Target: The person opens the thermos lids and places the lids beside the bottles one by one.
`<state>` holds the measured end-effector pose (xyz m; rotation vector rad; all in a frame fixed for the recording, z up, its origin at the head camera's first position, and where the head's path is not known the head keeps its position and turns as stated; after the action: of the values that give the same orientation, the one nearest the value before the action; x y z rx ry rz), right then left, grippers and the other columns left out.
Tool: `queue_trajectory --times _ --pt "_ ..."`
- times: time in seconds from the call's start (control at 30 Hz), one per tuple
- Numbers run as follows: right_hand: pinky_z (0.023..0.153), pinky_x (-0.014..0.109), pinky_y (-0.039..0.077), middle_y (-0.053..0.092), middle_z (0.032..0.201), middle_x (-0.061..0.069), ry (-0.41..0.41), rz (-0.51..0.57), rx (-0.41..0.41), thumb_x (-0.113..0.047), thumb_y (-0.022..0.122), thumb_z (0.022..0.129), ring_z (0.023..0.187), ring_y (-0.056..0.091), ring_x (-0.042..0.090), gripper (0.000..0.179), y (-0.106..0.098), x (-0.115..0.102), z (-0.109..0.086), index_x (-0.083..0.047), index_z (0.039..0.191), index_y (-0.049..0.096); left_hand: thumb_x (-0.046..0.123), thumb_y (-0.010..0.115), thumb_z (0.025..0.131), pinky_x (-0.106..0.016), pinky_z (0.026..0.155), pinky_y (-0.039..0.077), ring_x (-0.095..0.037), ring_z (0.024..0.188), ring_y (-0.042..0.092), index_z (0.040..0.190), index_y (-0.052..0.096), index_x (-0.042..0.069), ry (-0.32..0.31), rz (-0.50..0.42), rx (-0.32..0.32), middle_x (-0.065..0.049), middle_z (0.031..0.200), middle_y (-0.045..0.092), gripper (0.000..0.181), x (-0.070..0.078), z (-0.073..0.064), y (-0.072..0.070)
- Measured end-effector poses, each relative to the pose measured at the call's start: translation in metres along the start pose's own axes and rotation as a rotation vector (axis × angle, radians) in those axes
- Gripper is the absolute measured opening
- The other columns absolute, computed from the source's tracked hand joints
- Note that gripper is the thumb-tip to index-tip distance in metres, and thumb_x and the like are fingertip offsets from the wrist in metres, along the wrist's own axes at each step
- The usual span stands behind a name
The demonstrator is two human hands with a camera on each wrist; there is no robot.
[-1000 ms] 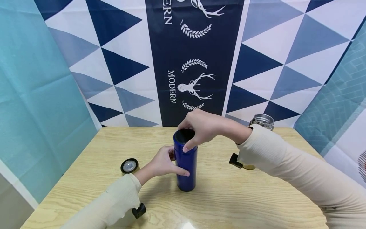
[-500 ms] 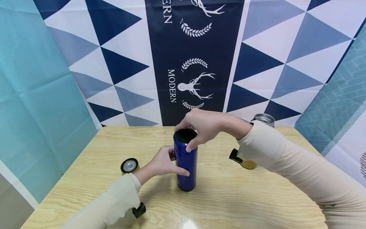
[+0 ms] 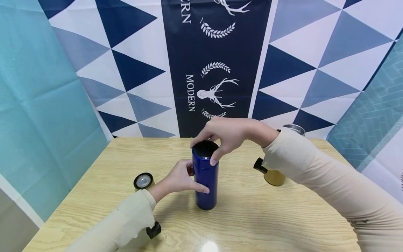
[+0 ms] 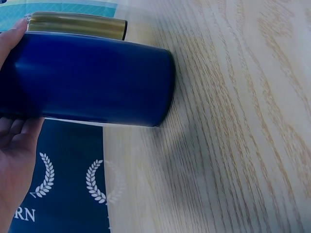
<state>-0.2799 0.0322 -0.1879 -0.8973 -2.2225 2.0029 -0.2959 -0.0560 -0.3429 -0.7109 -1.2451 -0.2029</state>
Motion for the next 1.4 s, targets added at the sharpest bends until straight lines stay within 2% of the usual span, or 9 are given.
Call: queue_trajectory --times 0.33,0.5,0.6,0.7,0.83,1.0,1.13,1.27,1.4 --pt "0.100 0.032 0.052 0.065 0.129 0.007 -0.051 0.033 -0.040 -0.017 0.081 0.077 0.116 0.064 0.016 0.063 -0.001 0.000 0.002 -0.004 0.133 0.056 0.013 0.086 0.068 -0.033 0.094 0.055 -0.016 0.103 0.068 0.124 0.060 0.008 -0.012 -0.002 0.006 -0.012 0.119 0.069 0.062 0.000 0.001 0.000" --pt "0.107 0.036 0.046 0.059 0.136 0.007 -0.033 0.068 -0.060 -0.014 0.080 0.078 0.124 0.059 0.019 0.066 0.001 0.001 0.000 -0.004 0.137 0.051 0.014 0.086 0.068 -0.029 0.092 0.056 -0.014 0.101 0.069 0.123 0.060 0.007 -0.006 0.006 0.009 -0.012 0.117 0.069 0.061 0.000 0.002 0.000" --pt "0.110 0.040 0.043 0.056 0.140 0.007 -0.022 0.086 -0.046 -0.016 0.080 0.078 0.127 0.056 0.020 0.068 0.003 0.003 -0.002 -0.006 0.138 0.049 0.013 0.086 0.068 -0.031 0.093 0.056 -0.015 0.100 0.069 0.122 0.061 0.005 -0.005 -0.001 0.011 -0.014 0.116 0.070 0.060 0.000 0.001 0.000" --pt "0.109 0.041 0.045 0.055 0.140 0.008 -0.002 0.084 0.003 -0.023 0.080 0.078 0.127 0.055 0.021 0.070 0.002 0.003 -0.004 -0.006 0.138 0.049 0.013 0.086 0.067 -0.032 0.093 0.056 -0.016 0.100 0.069 0.121 0.061 0.004 -0.008 -0.005 0.015 -0.014 0.116 0.070 0.060 0.000 0.001 -0.001" --pt "0.103 0.042 0.050 0.060 0.134 0.010 0.118 0.009 0.076 -0.033 0.080 0.078 0.123 0.058 0.024 0.071 0.000 0.000 -0.005 -0.007 0.136 0.051 0.013 0.086 0.067 -0.030 0.092 0.056 -0.014 0.100 0.069 0.121 0.061 0.006 -0.014 0.001 0.019 -0.013 0.116 0.070 0.060 0.000 0.001 -0.001" --pt "0.094 0.039 0.054 0.066 0.123 0.013 0.359 -0.110 0.107 -0.043 0.079 0.076 0.113 0.063 0.025 0.072 -0.002 -0.004 -0.003 -0.003 0.132 0.055 0.012 0.087 0.066 -0.026 0.088 0.056 -0.010 0.098 0.068 0.119 0.062 0.008 -0.012 0.008 0.021 -0.011 0.116 0.070 0.059 0.002 0.001 -0.001" --pt "0.079 0.030 0.057 0.072 0.108 0.008 0.507 -0.142 0.125 -0.050 0.079 0.074 0.096 0.066 0.019 0.063 -0.002 -0.006 -0.001 -0.003 0.114 0.067 0.017 0.088 0.066 -0.023 0.080 0.056 -0.007 0.087 0.065 0.114 0.063 0.008 -0.028 0.039 0.031 -0.009 0.110 0.071 0.055 0.001 -0.001 -0.001" --pt "0.061 0.022 0.053 0.073 0.078 0.001 0.558 -0.161 0.153 -0.048 0.080 0.071 0.072 0.063 0.013 0.043 -0.003 -0.009 0.002 -0.008 0.085 0.074 0.019 0.089 0.066 -0.030 0.080 0.056 -0.007 0.085 0.064 0.112 0.064 0.008 -0.044 0.058 0.034 -0.009 0.107 0.071 0.054 0.000 -0.001 -0.002" --pt "0.055 0.020 0.051 0.070 0.069 -0.001 0.546 -0.156 0.185 -0.042 0.082 0.070 0.064 0.061 0.011 0.036 -0.004 -0.011 0.003 -0.008 0.077 0.073 0.019 0.088 0.067 -0.033 0.086 0.057 -0.008 0.091 0.066 0.117 0.063 0.009 -0.041 0.043 0.023 -0.010 0.113 0.071 0.057 0.001 -0.001 -0.001"
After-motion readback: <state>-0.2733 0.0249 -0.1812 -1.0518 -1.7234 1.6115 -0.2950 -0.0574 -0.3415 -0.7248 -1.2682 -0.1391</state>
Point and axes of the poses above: each hand's wrist, its own z-axis towards the middle knuckle, its own y-axis out of the palm, x = y × z, the point moved 7 cm from there along z, towards the middle knuckle
